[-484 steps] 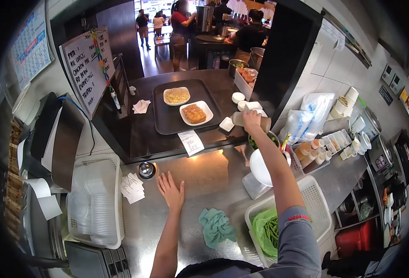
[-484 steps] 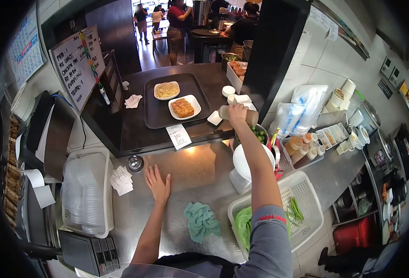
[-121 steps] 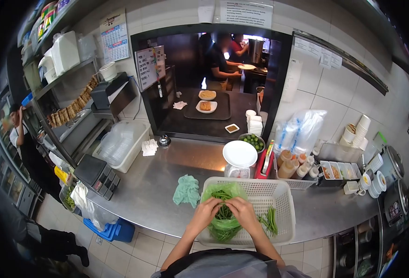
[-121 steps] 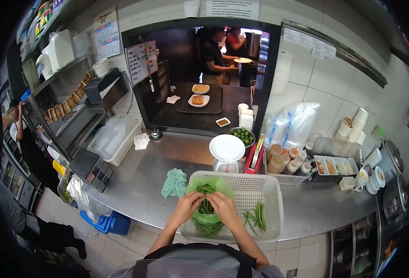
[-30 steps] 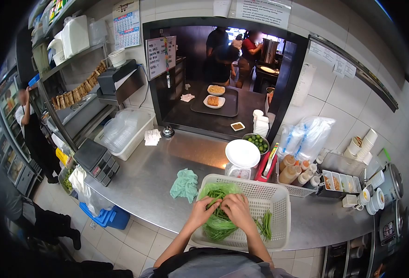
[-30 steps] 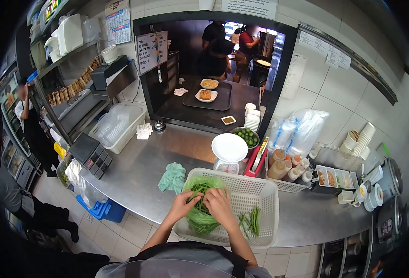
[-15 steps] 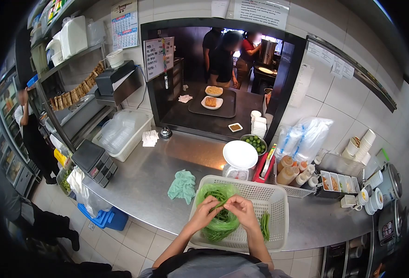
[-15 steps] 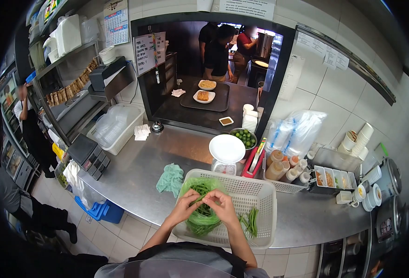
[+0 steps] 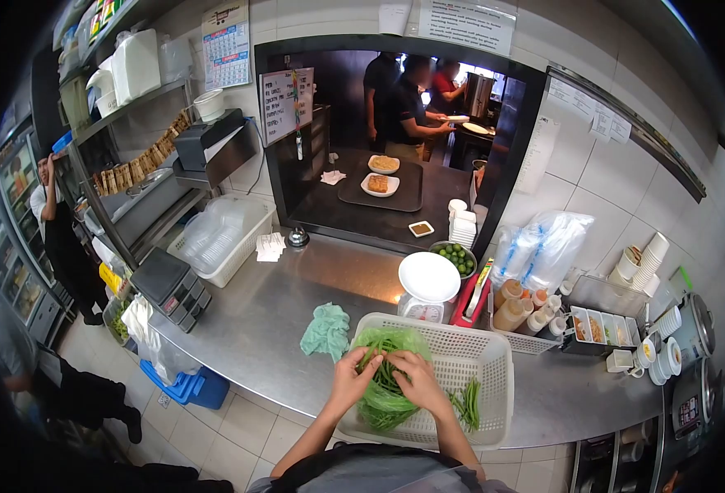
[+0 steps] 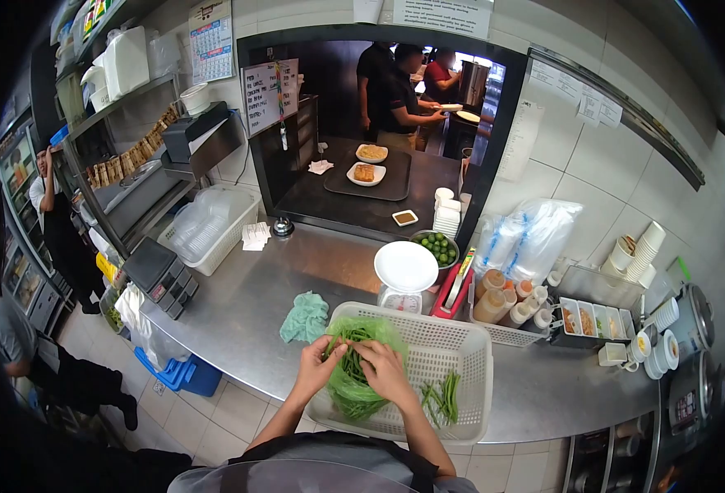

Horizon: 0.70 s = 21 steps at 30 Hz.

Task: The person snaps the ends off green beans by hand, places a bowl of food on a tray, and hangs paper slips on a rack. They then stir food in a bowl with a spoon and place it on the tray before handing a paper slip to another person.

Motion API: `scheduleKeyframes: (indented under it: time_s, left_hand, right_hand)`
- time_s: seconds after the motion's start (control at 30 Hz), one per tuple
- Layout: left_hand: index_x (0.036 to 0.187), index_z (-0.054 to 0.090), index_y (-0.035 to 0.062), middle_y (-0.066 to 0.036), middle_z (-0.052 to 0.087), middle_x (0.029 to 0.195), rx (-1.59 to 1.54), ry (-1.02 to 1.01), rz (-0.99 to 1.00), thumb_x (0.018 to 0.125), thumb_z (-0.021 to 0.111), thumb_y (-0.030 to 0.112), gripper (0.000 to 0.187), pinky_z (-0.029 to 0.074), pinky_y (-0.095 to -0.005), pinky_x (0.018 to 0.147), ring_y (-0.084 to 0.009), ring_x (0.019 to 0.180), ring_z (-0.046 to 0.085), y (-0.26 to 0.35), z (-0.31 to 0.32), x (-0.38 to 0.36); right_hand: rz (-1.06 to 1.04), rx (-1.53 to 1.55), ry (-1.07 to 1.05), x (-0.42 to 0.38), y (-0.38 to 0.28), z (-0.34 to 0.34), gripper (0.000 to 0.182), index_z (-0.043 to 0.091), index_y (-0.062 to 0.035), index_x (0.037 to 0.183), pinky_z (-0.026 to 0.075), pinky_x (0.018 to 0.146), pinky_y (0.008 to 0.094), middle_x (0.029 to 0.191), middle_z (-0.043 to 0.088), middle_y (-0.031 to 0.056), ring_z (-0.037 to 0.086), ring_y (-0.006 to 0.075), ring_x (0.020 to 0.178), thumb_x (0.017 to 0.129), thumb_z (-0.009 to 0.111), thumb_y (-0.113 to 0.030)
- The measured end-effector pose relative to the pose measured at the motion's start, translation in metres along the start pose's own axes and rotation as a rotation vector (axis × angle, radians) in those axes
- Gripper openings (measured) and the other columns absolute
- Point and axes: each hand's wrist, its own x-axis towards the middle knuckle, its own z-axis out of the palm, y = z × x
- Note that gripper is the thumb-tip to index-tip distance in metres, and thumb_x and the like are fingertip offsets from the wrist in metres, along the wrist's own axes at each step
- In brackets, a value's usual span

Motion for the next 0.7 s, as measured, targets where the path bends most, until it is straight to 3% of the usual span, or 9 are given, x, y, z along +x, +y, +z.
scheduleKeyframes:
  time_s: [0.07, 0.13, 0.27, 0.47, 0.57, 0.7]
  left_hand:
    - [0.098, 0.062, 0.0008, 0.002, 0.059, 0.078, -0.06, 0.01, 0.011, 0.087, 0.061, 0.014, 0.017, 0.041, -0.0201, 0.059, -0.0033, 0.07, 0.049, 0.001, 0.003, 0.0]
    - [0.099, 0.062, 0.0025, 0.002, 0.058, 0.078, -0.273, 0.032, 0.019, 0.088, 0.061, 0.015, 0.017, 0.039, -0.0199, 0.055, -0.0022, 0.067, 0.047, -0.001, 0.005, 0.002]
    - [0.097, 0.059, 0.0064, 0.002, 0.055, 0.075, -0.436, 0.031, -0.2, 0.091, 0.055, 0.017, 0.013, 0.033, -0.0183, 0.052, -0.0011, 0.06, 0.04, 0.011, -0.006, 0.001]
    - [0.099, 0.05, 0.0119, 0.0, 0.052, 0.077, -0.817, 0.047, -0.306, 0.097, 0.044, 0.021, 0.011, 0.032, -0.0177, 0.053, -0.0042, 0.063, 0.04, 0.018, 0.001, 0.001]
    - [0.099, 0.047, 0.0129, -0.002, 0.051, 0.079, -0.896, -0.024, -0.299, 0.097, 0.042, 0.022, 0.011, 0.034, -0.0187, 0.054, -0.0059, 0.065, 0.041, 0.013, -0.002, 0.002]
    - [0.1, 0.047, 0.0138, -0.002, 0.048, 0.078, -1.05, -0.075, -0.327, 0.097, 0.042, 0.023, 0.011, 0.034, -0.0195, 0.053, -0.0076, 0.065, 0.041, 0.006, 0.002, 0.001]
  right_hand:
    - [0.095, 0.358, -0.122, 0.003, 0.001, -0.006, 0.015, 0.069, -0.0036, 0.089, 0.04, 0.064, 0.0339, 0.081, 0.062, 0.0083, 0.053, 0.022, 0.064, 0.076, 0.066, -0.012]
    - [0.122, 0.277, -0.133, 0.0, 0.01, -0.002, 0.017, 0.068, -0.0024, 0.09, 0.041, 0.061, 0.0324, 0.082, 0.062, 0.0094, 0.053, 0.021, 0.061, 0.077, 0.067, -0.013]
    - [0.195, 0.326, -0.112, -0.005, 0.013, -0.003, 0.017, 0.068, -0.0017, 0.089, 0.042, 0.061, 0.0302, 0.082, 0.061, 0.011, 0.051, 0.0191, 0.061, 0.076, 0.068, -0.013]
    - [0.062, 0.306, -0.097, -0.003, 0.001, -0.014, 0.01, 0.065, 0.0003, 0.084, 0.041, 0.06, 0.0272, 0.078, 0.058, 0.0075, 0.05, 0.0148, 0.063, 0.079, 0.066, -0.008]
    - [0.117, 0.393, 0.049, -0.003, 0.0, -0.012, 0.007, 0.062, 0.0016, 0.081, 0.042, 0.061, 0.0256, 0.079, 0.058, 0.0056, 0.05, 0.0126, 0.066, 0.081, 0.063, -0.005]
    - [0.24, 0.903, 0.221, -0.004, -0.002, 0.0, 0.008, 0.061, 0.001, 0.079, 0.041, 0.065, 0.0236, 0.082, 0.06, 0.0048, 0.051, 0.011, 0.067, 0.084, 0.06, -0.005]
